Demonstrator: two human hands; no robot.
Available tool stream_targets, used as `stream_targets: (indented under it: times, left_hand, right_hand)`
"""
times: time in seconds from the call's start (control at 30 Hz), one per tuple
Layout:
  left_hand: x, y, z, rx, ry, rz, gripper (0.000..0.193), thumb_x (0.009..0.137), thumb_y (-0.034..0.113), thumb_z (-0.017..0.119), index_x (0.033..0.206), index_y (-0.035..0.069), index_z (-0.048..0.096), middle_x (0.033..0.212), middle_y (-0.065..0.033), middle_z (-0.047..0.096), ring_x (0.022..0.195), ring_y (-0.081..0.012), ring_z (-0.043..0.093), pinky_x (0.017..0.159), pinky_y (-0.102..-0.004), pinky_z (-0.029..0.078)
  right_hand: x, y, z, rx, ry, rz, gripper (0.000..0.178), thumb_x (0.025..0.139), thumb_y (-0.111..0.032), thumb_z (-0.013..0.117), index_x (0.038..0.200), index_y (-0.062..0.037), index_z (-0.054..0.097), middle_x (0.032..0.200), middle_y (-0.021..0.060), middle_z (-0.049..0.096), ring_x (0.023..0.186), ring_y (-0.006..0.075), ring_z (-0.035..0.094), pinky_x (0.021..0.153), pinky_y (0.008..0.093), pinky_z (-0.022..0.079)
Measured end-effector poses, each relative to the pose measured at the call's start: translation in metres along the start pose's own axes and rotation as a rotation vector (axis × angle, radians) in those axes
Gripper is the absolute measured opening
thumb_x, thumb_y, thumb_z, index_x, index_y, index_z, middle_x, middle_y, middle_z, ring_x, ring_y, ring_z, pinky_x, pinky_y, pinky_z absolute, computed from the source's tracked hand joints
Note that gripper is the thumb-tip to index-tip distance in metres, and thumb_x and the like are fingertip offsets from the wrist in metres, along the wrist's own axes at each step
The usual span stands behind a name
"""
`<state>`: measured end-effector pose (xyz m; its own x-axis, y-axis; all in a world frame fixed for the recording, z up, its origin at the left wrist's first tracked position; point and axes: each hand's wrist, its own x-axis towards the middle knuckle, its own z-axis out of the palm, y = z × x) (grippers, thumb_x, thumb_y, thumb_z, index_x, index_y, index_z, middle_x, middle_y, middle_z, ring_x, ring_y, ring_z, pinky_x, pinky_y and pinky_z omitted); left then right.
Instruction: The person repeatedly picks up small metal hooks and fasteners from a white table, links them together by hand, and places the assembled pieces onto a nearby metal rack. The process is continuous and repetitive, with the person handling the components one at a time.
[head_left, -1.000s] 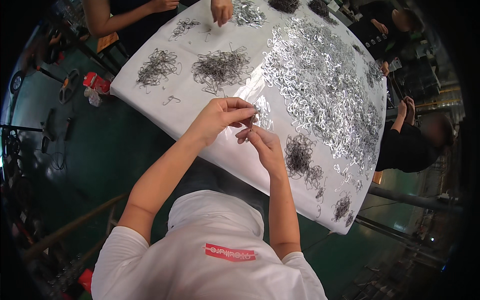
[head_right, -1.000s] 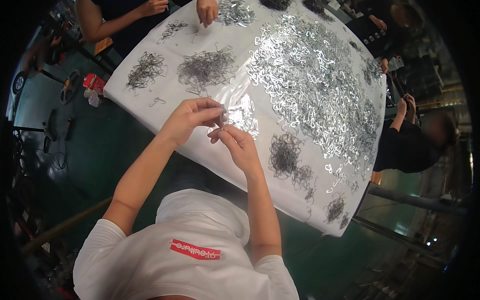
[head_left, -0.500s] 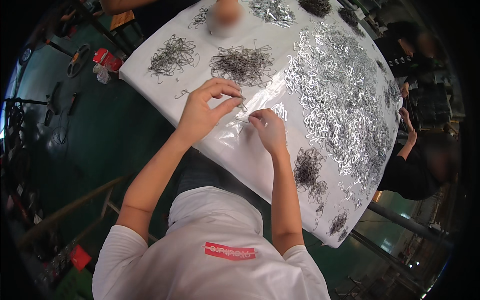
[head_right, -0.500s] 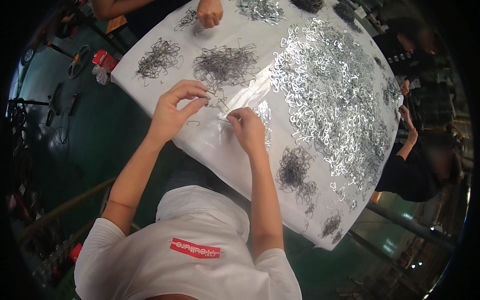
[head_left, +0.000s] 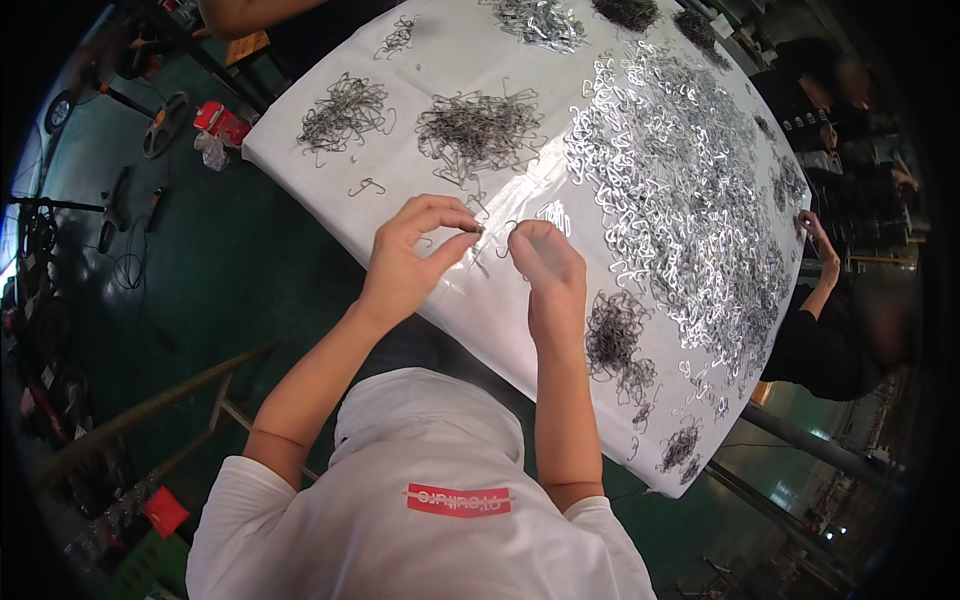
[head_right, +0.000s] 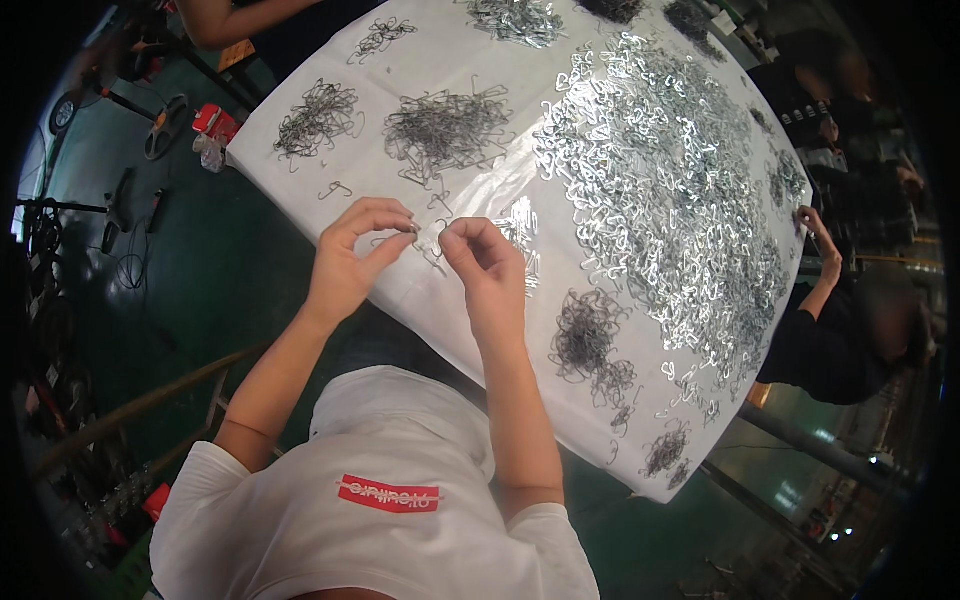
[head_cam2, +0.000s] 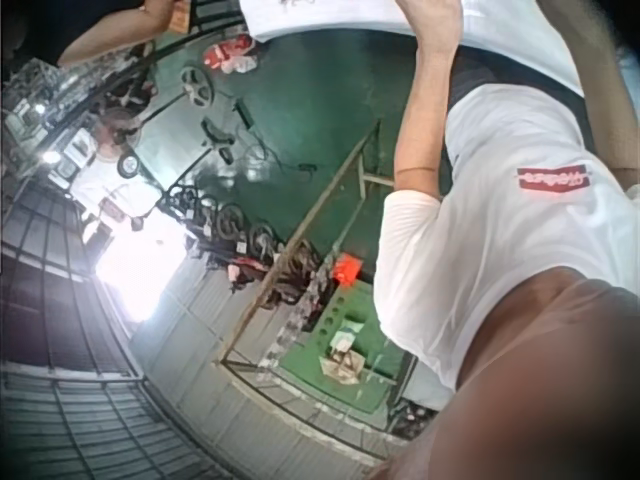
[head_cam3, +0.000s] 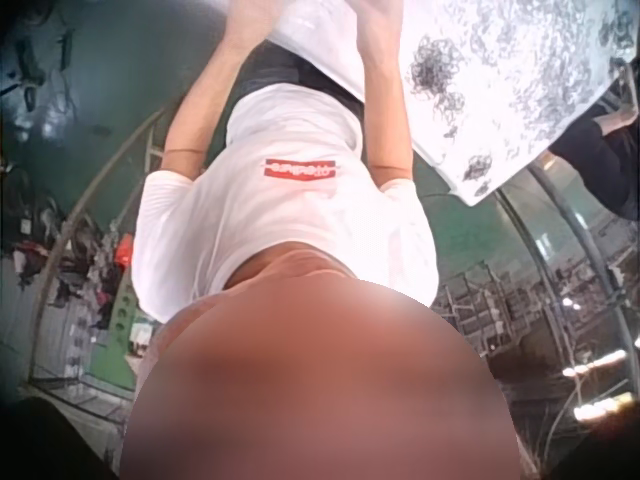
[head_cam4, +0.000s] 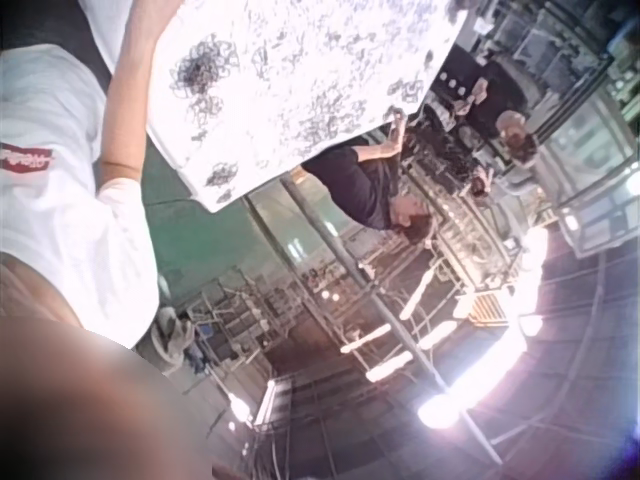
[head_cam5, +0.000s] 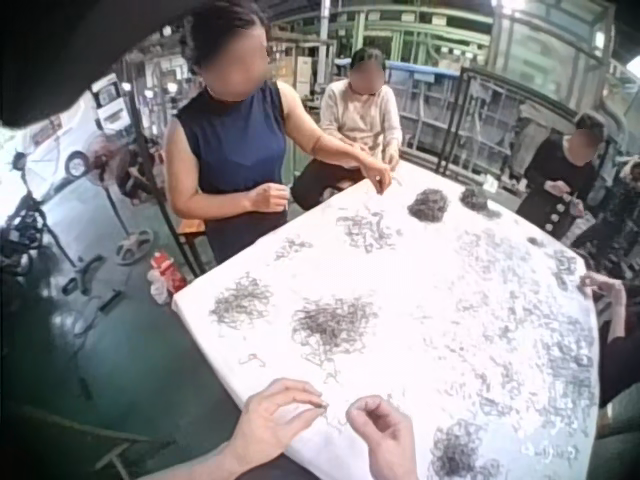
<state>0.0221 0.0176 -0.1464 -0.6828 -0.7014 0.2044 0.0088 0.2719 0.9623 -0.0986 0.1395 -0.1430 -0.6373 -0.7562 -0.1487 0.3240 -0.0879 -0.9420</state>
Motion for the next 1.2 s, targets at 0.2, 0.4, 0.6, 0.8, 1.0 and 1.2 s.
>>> stream_targets:
  times: [0.2, 0.4, 0.6, 0.8, 1.0, 1.2]
  left_hand:
    - [-0.006, 0.018, 0.034, -0.014, -0.003, 0.070, 0.015, 0.076, -0.002, 0.072, 0.090, 0.003, 0.070, 0.096, -0.0053, 0.065, 0.091, -0.0189, 0.061, 0.081, -0.0295, 0.048]
    - [-0.005, 0.021, 0.062, 0.080, -0.001, 0.161, 0.017, 0.074, -0.003, 0.073, 0.089, 0.005, 0.070, 0.093, -0.0054, 0.065, 0.088, -0.0217, 0.060, 0.077, -0.0316, 0.048]
    - [0.026, -0.036, 0.084, 0.260, 0.038, 0.183, 0.012, 0.079, 0.004, 0.070, 0.091, 0.005, 0.070, 0.098, -0.0064, 0.063, 0.095, -0.0230, 0.060, 0.083, -0.0336, 0.048]
    - [0.062, -0.110, 0.125, 0.652, -0.086, 0.218, 0.019, 0.077, 0.017, 0.072, 0.094, 0.008, 0.069, 0.097, -0.0043, 0.060, 0.098, -0.0245, 0.053, 0.083, -0.0392, 0.041]
    - [0.063, -0.136, 0.130, 1.082, -0.224, 0.525, 0.011, 0.081, 0.017, 0.065, 0.090, 0.011, 0.063, 0.094, -0.0014, 0.058, 0.094, -0.0203, 0.053, 0.081, -0.0371, 0.038]
    - [0.074, -0.129, 0.119, 1.124, -0.237, 0.532, 0.011, 0.083, 0.014, 0.060, 0.092, 0.009, 0.064, 0.090, -0.0036, 0.061, 0.092, -0.0197, 0.056, 0.082, -0.0356, 0.039]
  right_hand:
    - [-0.012, -0.016, 0.000, 0.051, 0.124, -0.054, 0.012, 0.090, -0.014, 0.067, 0.094, -0.0037, 0.062, 0.087, -0.0006, 0.059, 0.082, 0.0076, 0.052, 0.075, 0.0221, 0.042]
    - [-0.015, -0.015, -0.007, 0.056, 0.272, -0.210, 0.012, 0.092, -0.013, 0.064, 0.093, -0.0030, 0.058, 0.087, -0.0007, 0.057, 0.082, 0.0073, 0.049, 0.073, 0.0213, 0.040]
    - [-0.012, -0.019, -0.026, -0.022, 0.341, -0.440, 0.008, 0.092, -0.005, 0.061, 0.090, -0.0025, 0.053, 0.086, -0.0011, 0.049, 0.077, 0.0062, 0.045, 0.069, 0.0204, 0.037]
    - [-0.006, -0.021, -0.051, -0.111, 0.383, -0.491, 0.006, 0.092, -0.002, 0.060, 0.094, -0.0033, 0.055, 0.087, -0.0032, 0.048, 0.074, 0.0038, 0.041, 0.066, 0.0183, 0.033]
    - [-0.008, -0.017, -0.058, -0.104, 0.385, -0.429, 0.007, 0.091, -0.003, 0.061, 0.090, -0.0026, 0.054, 0.086, -0.0017, 0.049, 0.076, 0.0055, 0.043, 0.070, 0.0197, 0.035]
    - [-0.015, -0.013, -0.049, -0.120, 0.342, -0.421, 0.007, 0.090, -0.002, 0.061, 0.089, -0.0022, 0.054, 0.085, -0.0007, 0.050, 0.077, 0.0064, 0.044, 0.072, 0.0202, 0.037]
